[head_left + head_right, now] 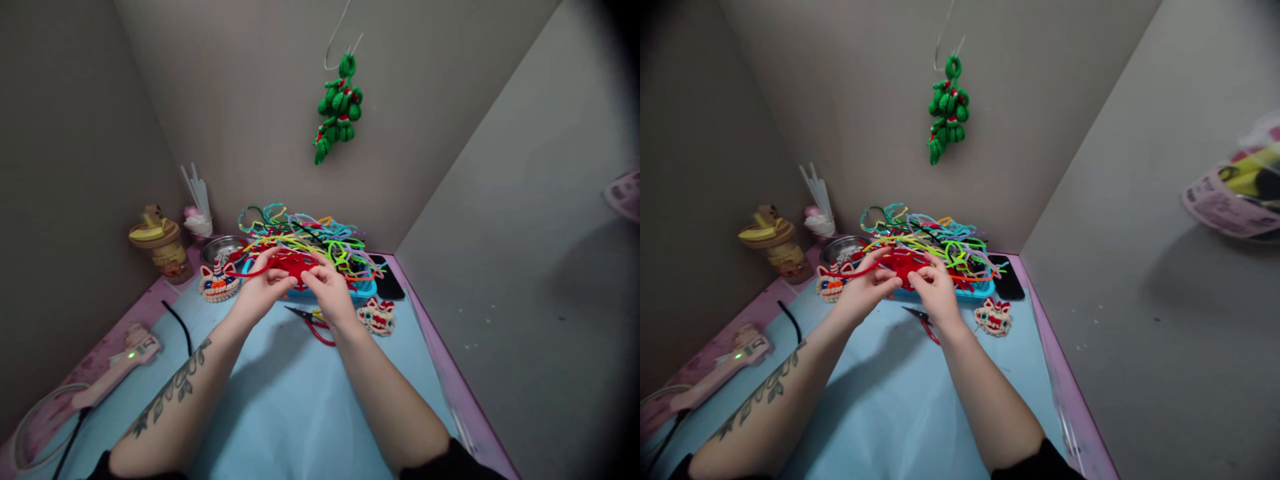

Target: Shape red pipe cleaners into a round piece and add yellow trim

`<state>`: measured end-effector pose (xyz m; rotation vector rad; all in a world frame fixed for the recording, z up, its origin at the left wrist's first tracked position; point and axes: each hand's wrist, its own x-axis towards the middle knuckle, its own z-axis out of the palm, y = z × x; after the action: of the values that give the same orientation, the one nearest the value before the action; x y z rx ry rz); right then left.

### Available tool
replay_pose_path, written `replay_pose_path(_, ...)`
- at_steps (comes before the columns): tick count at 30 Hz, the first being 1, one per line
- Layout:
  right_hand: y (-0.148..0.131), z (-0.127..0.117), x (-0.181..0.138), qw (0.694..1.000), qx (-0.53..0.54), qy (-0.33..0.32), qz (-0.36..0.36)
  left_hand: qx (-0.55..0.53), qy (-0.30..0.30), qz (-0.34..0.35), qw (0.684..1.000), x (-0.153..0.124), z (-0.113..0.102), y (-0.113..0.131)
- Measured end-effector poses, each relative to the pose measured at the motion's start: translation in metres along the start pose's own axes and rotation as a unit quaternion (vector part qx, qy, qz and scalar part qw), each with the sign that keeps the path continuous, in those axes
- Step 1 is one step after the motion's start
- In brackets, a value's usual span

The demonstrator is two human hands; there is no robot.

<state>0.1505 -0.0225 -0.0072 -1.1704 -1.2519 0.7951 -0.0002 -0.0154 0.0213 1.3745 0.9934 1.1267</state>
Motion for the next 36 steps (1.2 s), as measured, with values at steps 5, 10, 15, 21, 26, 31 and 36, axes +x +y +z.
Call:
replay_pose_path(5,0.007,0.005,0.003,0.992,0.104,0.059,0.047,-0.019,0.101,0.065,0.993,0.001,0.003,-0.004)
replay_pose_path(10,0.003,0.009,-0.002,0.988,0.116,0.087,0.054,-0.032,0.089,0.024,0.995,-0.004,0.013,-0.007)
replay_pose_path(15,0.002,0.013,-0.004,0.987,0.142,0.04,0.066,-0.102,0.109,0.013,0.989,-0.004,0.016,-0.009)
replay_pose_path(21,0.005,0.007,0.002,0.982,0.151,0.096,0.061,-0.124,0.125,0.006,0.984,0.0,0.011,-0.009)
replay_pose_path(26,-0.003,-0.003,0.005,0.993,0.108,0.029,0.046,-0.106,0.086,0.008,0.991,-0.002,0.013,-0.008)
replay_pose_path(31,-0.005,-0.004,0.003,0.995,0.087,0.013,0.039,-0.151,0.096,-0.036,0.983,-0.002,0.015,-0.01)
replay_pose_path(36,-0.005,-0.002,0.0,0.999,0.046,-0.005,0.016,-0.205,0.102,-0.056,0.972,0.0,0.017,-0.013)
